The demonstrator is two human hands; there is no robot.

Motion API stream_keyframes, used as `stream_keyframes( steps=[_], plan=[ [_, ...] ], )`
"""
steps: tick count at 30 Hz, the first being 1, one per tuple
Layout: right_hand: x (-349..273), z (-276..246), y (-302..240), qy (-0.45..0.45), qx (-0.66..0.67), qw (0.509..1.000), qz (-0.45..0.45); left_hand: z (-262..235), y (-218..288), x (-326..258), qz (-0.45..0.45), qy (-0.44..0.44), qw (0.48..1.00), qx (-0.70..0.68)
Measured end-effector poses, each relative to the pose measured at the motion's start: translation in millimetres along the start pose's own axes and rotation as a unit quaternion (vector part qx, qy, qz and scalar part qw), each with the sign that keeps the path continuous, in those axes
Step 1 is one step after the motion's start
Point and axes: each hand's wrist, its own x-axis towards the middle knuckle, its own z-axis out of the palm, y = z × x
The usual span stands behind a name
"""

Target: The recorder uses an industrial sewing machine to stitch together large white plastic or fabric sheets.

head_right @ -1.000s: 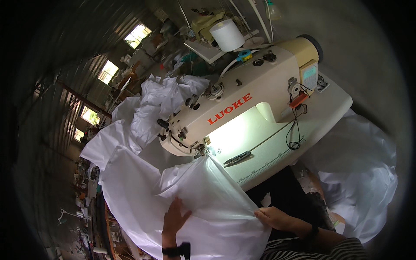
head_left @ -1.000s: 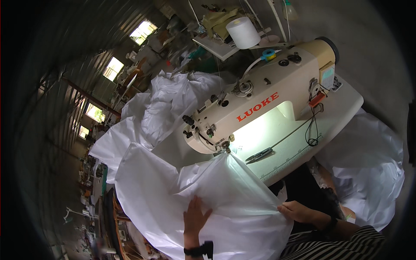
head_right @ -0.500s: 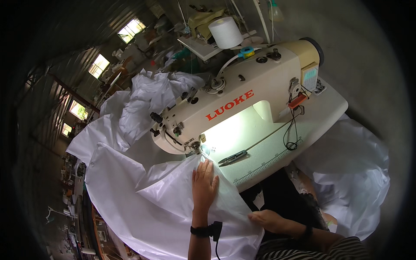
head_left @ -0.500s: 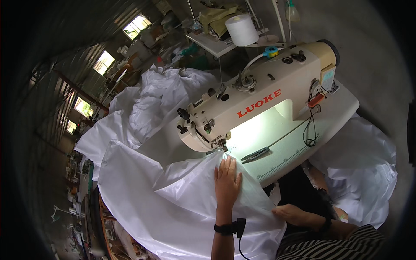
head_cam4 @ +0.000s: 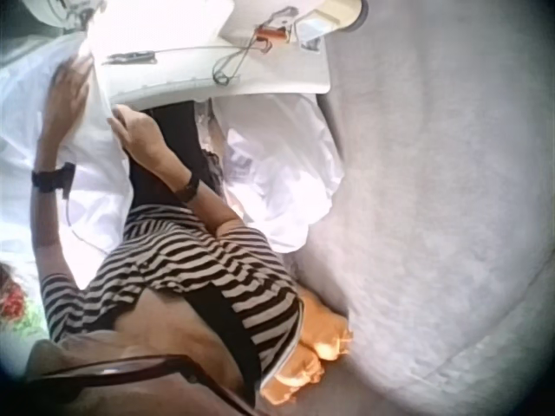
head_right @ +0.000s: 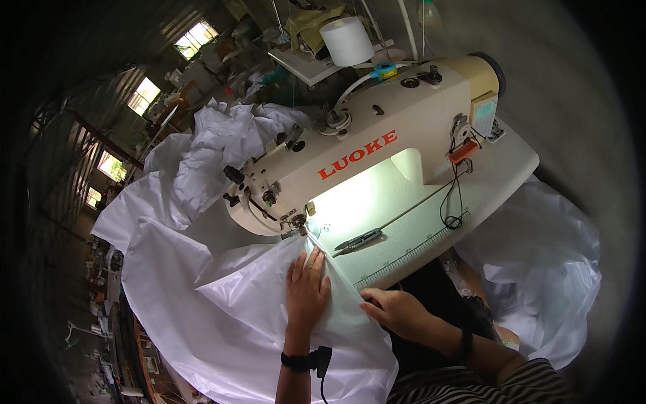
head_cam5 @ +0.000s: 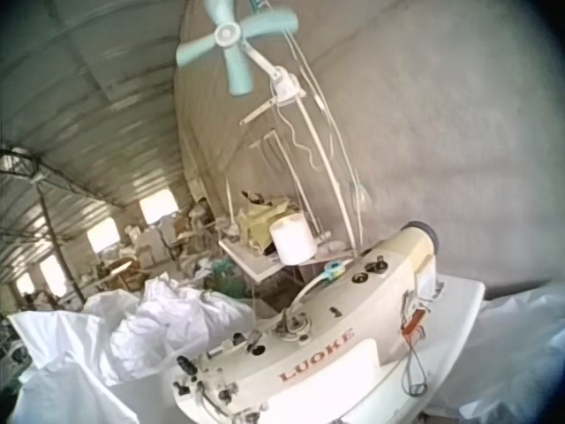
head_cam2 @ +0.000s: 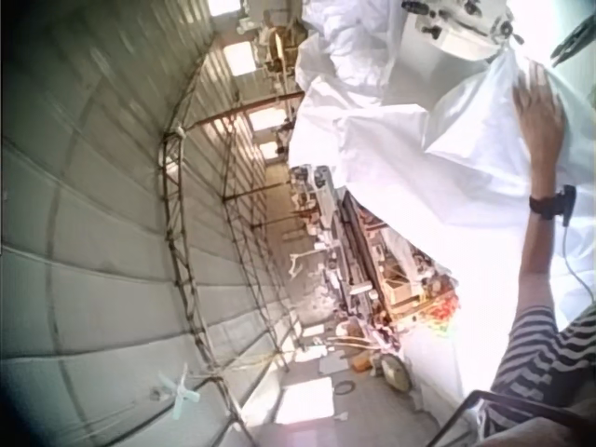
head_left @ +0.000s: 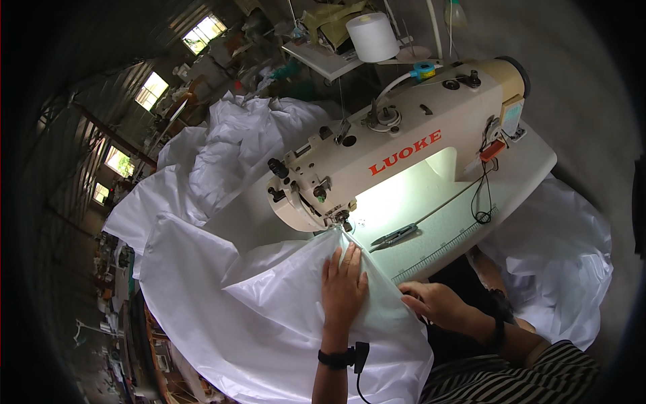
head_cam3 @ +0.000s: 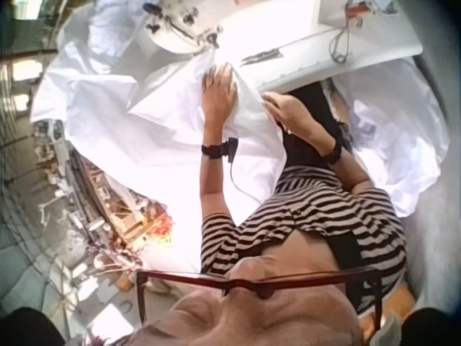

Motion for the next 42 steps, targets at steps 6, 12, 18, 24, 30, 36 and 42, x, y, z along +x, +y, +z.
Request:
stream_keyframes(
  steps=[6,12,18,24,30,36,42],
  plan=[
    [58.7,14.9,-16.4,0.017,-0.235,0.972,0.014,3.8,5.5,7.6,0.004,0.015,1.000,-0.024],
    [22.1,29.8,-2.5,-0.020,0.003,0.999,0.028,3.3,6.5,5.8,-0.037,0.037,0.996,-0.070],
    [-19.5,49.7,34.5,-0.079,0.498,0.846,0.170,2.7,9.2,11.3,-0.034,0.039,0.997,-0.065],
    [36.4,10.1,1.4,0.089,-0.242,0.962,-0.086,7.7,9.4,8.1,-0.037,0.079,0.995,-0.052],
    [117.3,28.7,0.8,0.137,-0.399,0.905,-0.048,8.2,-16.2,27.1,-0.041,0.019,0.982,-0.182],
    [124.5,36.3,7.9,0.122,-0.250,0.960,-0.038,13.1,-19.0,33.3,-0.018,0.089,0.984,-0.152],
    [123.3,40.6,3.9,0.126,-0.315,0.933,-0.118,12.4,-17.2,28.8,-0.070,0.084,0.961,-0.252]
  ],
)
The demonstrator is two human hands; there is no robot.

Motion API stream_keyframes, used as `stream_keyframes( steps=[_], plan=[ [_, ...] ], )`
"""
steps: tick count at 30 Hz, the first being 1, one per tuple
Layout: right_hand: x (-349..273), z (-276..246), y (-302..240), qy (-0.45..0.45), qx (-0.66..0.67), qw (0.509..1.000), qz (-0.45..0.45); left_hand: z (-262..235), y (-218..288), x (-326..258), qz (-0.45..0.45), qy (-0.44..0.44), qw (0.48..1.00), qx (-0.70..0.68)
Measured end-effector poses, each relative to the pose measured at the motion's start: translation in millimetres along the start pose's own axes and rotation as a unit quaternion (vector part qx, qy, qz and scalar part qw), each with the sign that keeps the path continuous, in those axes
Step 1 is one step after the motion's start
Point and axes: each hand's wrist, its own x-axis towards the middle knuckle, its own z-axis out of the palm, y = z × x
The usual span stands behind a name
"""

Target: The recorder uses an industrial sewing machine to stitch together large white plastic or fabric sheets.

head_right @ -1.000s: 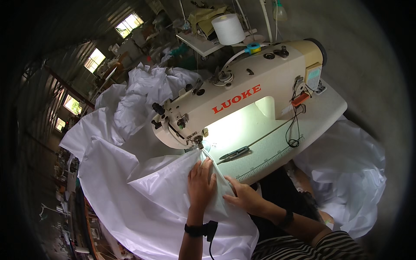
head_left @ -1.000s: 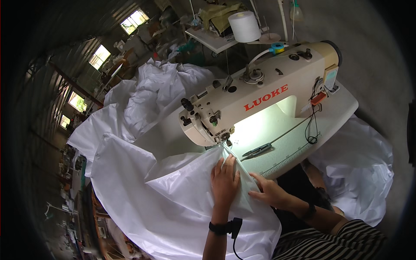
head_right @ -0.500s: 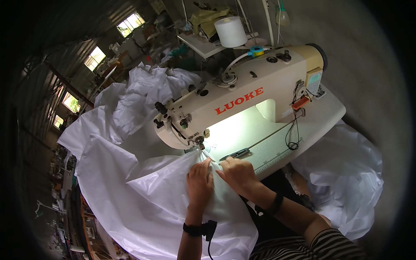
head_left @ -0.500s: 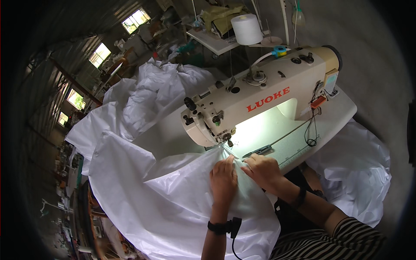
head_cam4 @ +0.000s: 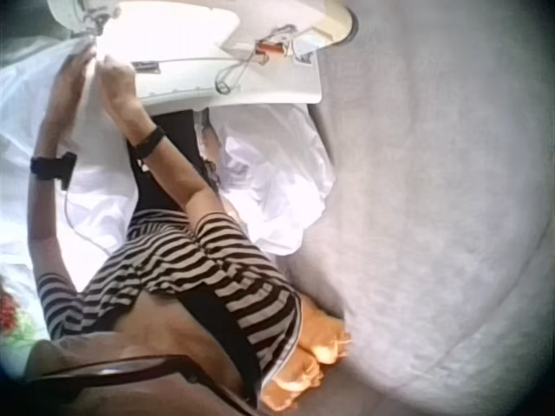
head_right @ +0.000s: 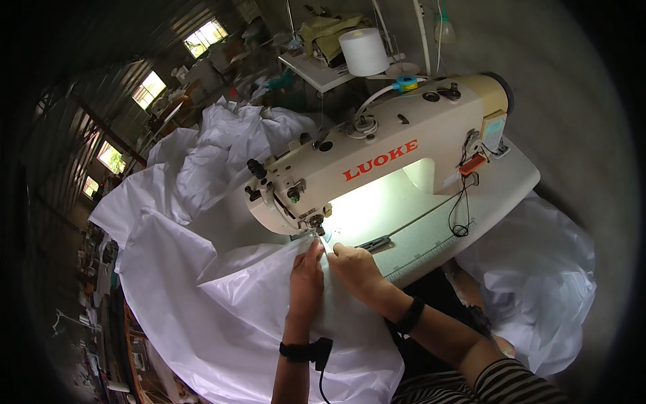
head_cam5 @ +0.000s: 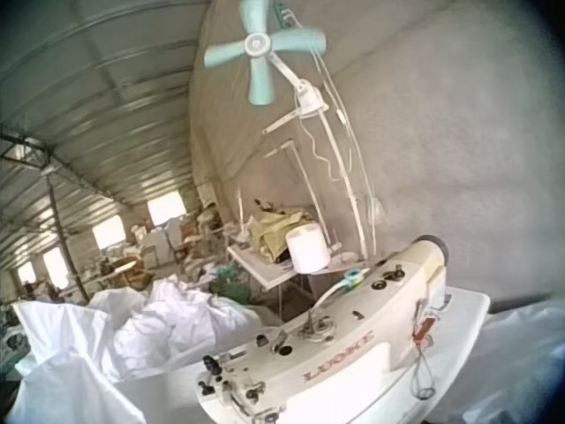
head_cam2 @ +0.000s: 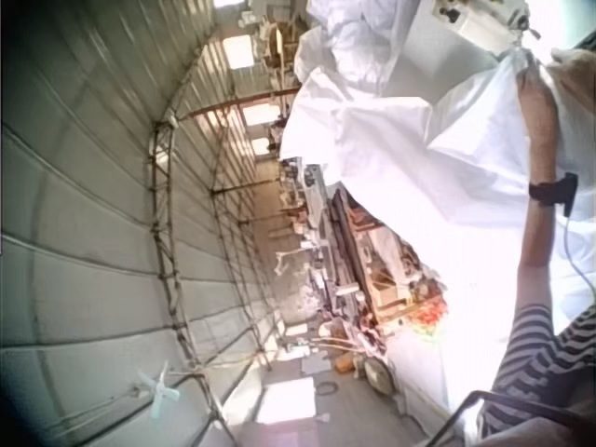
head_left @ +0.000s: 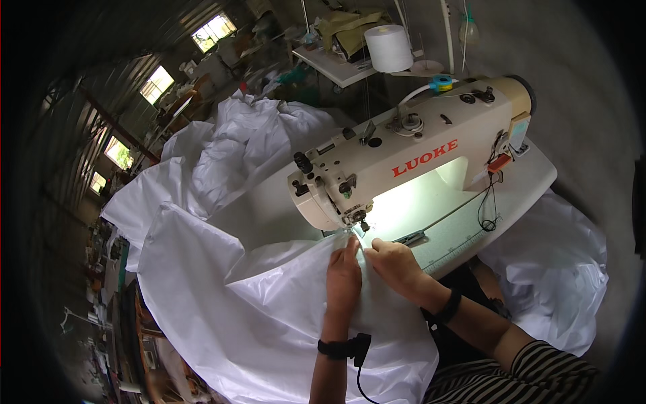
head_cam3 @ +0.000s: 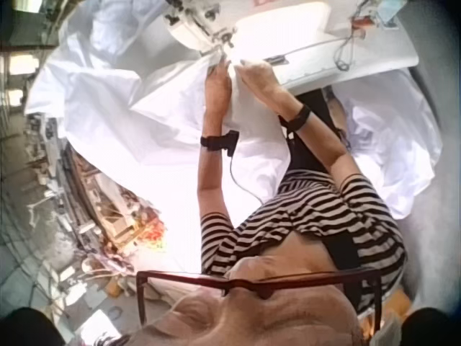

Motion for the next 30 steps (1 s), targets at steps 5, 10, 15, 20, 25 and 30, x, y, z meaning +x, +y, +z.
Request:
stream_keyframes(
  steps=[5,10,15,20,25,30],
  plan=[
    [-1.0,-7.1,1.6,-0.012,0.017,0.999,-0.034,-3.0,-9.6,-1.5,0.096,-0.011,0.989,0.111],
    [6.4,-3.9,-3.0,-0.010,-0.033,0.998,0.054,-0.9,-2.5,-6.6,0.078,0.003,0.991,0.105],
    [10.5,2.3,-9.8,-0.034,-0.074,0.995,0.059,-6.8,0.3,-7.5,0.073,-0.013,0.989,0.128],
    [14.9,1.6,-13.5,-0.100,-0.077,0.985,0.117,-6.3,4.2,-8.2,0.070,0.002,0.989,0.128],
    [16.4,-10.5,-16.4,-0.076,0.085,0.983,0.144,-7.2,0.4,-8.9,0.079,0.006,0.989,0.122],
    [13.5,-3.8,-18.1,-0.058,0.083,0.991,0.091,-6.0,-4.9,-11.7,0.041,0.008,0.993,0.112]
  ],
)
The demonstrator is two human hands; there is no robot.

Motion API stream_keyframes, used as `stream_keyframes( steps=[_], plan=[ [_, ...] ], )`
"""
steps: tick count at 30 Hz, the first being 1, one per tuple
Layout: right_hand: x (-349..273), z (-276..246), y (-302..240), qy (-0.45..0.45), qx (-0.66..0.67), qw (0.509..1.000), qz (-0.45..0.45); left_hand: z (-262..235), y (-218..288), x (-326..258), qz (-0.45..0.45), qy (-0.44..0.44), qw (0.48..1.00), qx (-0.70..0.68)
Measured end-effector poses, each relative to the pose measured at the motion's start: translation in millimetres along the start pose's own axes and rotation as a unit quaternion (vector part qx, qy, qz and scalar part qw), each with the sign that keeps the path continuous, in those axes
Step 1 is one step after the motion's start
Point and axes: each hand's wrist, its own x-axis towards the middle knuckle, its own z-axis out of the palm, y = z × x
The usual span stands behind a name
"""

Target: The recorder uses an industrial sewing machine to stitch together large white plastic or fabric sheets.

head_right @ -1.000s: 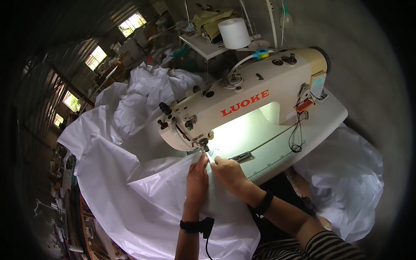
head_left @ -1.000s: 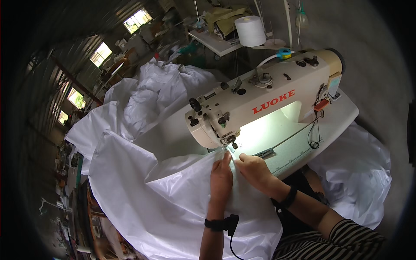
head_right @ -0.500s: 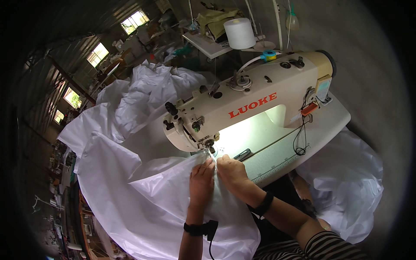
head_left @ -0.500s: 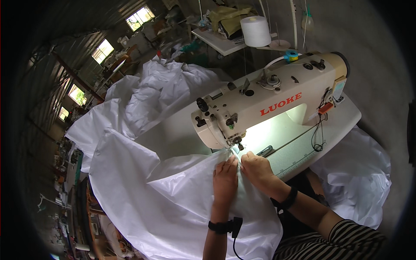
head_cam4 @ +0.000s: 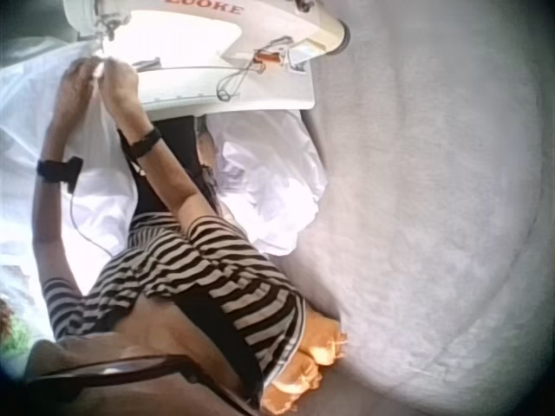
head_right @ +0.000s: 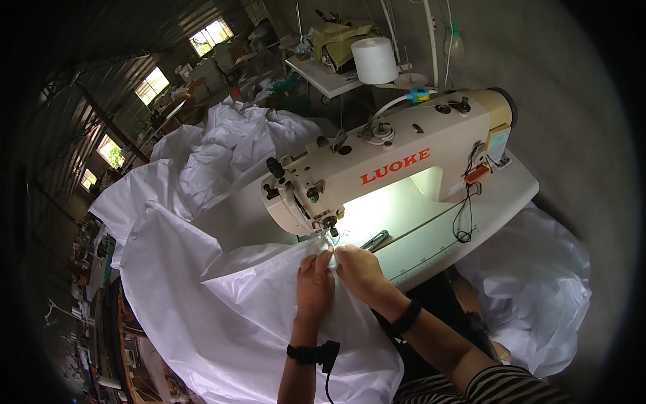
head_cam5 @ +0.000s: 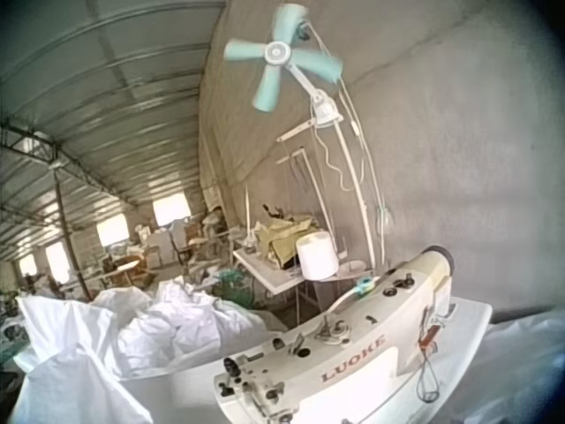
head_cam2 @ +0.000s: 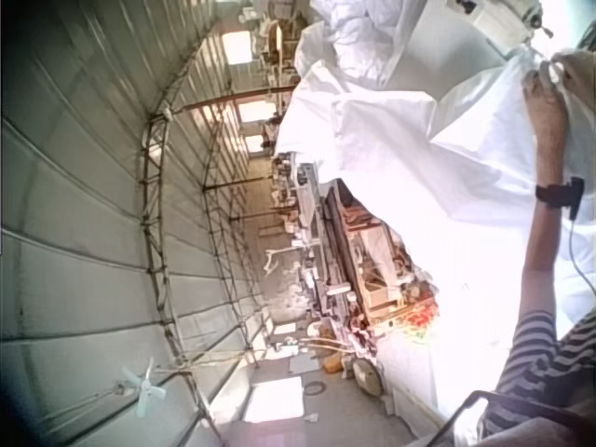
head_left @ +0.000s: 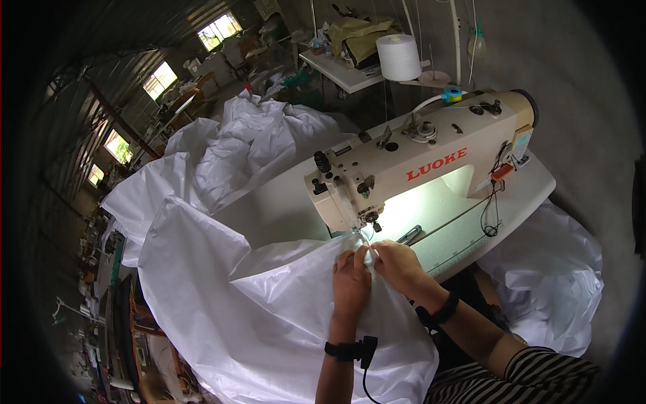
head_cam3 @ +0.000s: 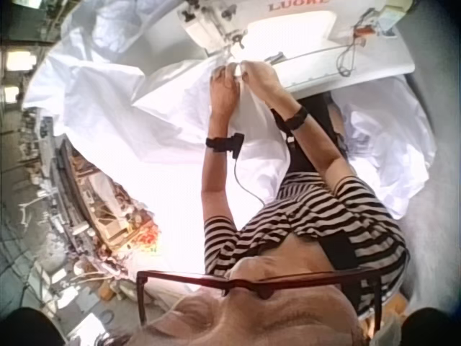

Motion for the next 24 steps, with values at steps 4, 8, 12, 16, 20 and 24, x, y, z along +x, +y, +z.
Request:
stream_keyframes(
  steps=[4,8,12,16,20,24],
  plan=[
    [1.5,16.7,1.0,0.013,-0.175,0.982,-0.066,-4.7,-3.1,8.6,0.049,-0.020,0.999,-0.010],
    [1.1,2.5,13.0,0.000,-0.119,0.987,-0.103,-6.9,-2.6,9.4,0.045,-0.033,0.998,-0.016],
    [17.2,-9.6,34.3,0.018,-0.030,0.985,-0.167,-11.8,1.8,8.1,0.039,-0.032,0.999,-0.016],
    [27.5,3.4,35.6,0.069,-0.087,0.976,-0.187,-9.0,0.8,9.6,0.046,-0.031,0.998,-0.025],
    [33.2,1.8,30.8,0.033,-0.105,0.980,-0.164,-8.7,3.1,6.6,0.049,-0.026,0.998,0.021],
    [32.0,-2.2,29.9,0.001,-0.132,0.981,-0.140,-11.8,10.3,9.7,0.047,-0.038,0.996,0.061]
  ],
)
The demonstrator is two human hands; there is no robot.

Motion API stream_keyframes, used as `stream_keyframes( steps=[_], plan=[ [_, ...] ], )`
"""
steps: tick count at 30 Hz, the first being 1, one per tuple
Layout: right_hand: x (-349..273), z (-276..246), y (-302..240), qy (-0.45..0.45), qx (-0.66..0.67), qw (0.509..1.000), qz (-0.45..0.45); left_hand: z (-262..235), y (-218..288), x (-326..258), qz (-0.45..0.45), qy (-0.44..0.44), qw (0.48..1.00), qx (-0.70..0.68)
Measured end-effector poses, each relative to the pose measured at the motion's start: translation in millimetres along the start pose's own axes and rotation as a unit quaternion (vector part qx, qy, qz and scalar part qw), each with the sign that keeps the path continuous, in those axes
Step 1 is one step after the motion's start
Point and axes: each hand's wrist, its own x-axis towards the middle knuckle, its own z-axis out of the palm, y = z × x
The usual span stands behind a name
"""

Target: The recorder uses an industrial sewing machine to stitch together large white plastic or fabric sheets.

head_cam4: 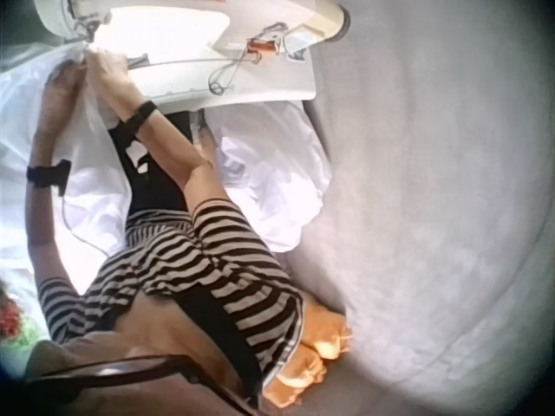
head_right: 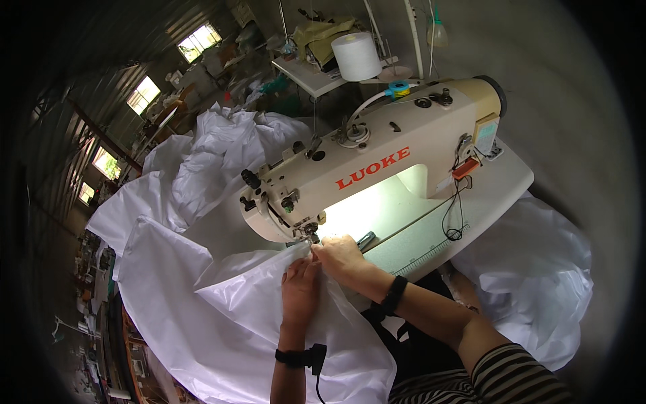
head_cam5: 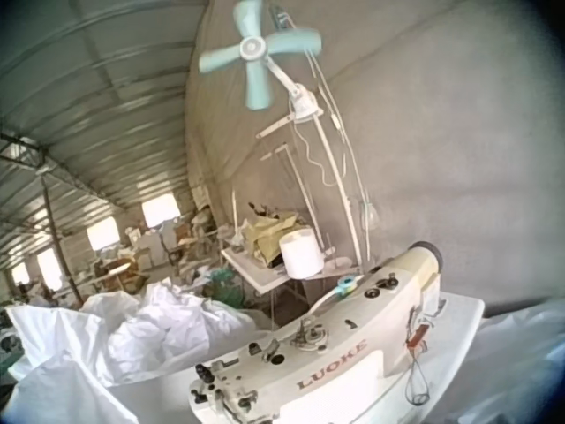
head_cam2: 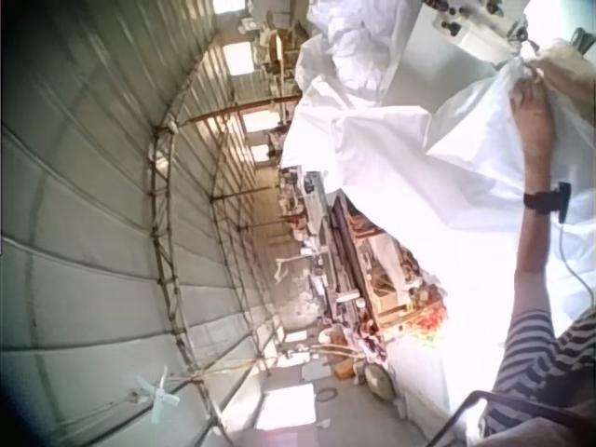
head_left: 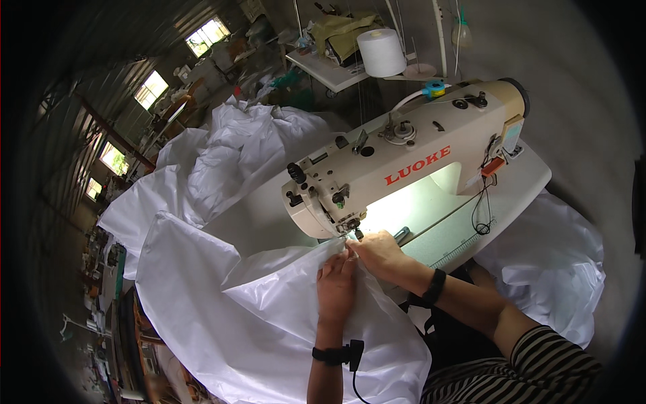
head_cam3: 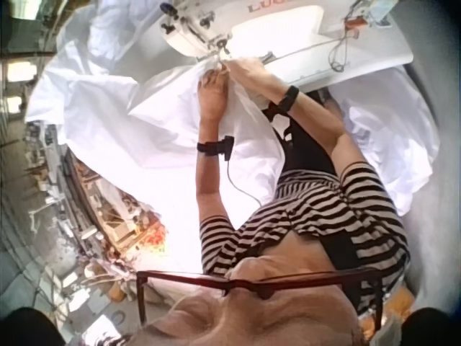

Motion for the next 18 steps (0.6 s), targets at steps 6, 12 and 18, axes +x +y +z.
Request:
stream_keyframes(
  steps=[6,12,18],
  plan=[
    [-56.2,-21.6,-51.6,-0.092,-0.049,0.994,0.016,3.9,-20.7,-5.8,0.020,-0.004,0.999,-0.032],
    [-62.4,3.2,-50.6,-0.042,-0.107,0.993,0.005,1.7,-27.8,-0.2,0.036,-0.015,0.999,-0.023],
    [-42.2,9.4,-57.0,-0.056,-0.147,0.987,0.007,3.8,-52.6,9.8,0.050,0.003,0.998,-0.032]
  ],
)
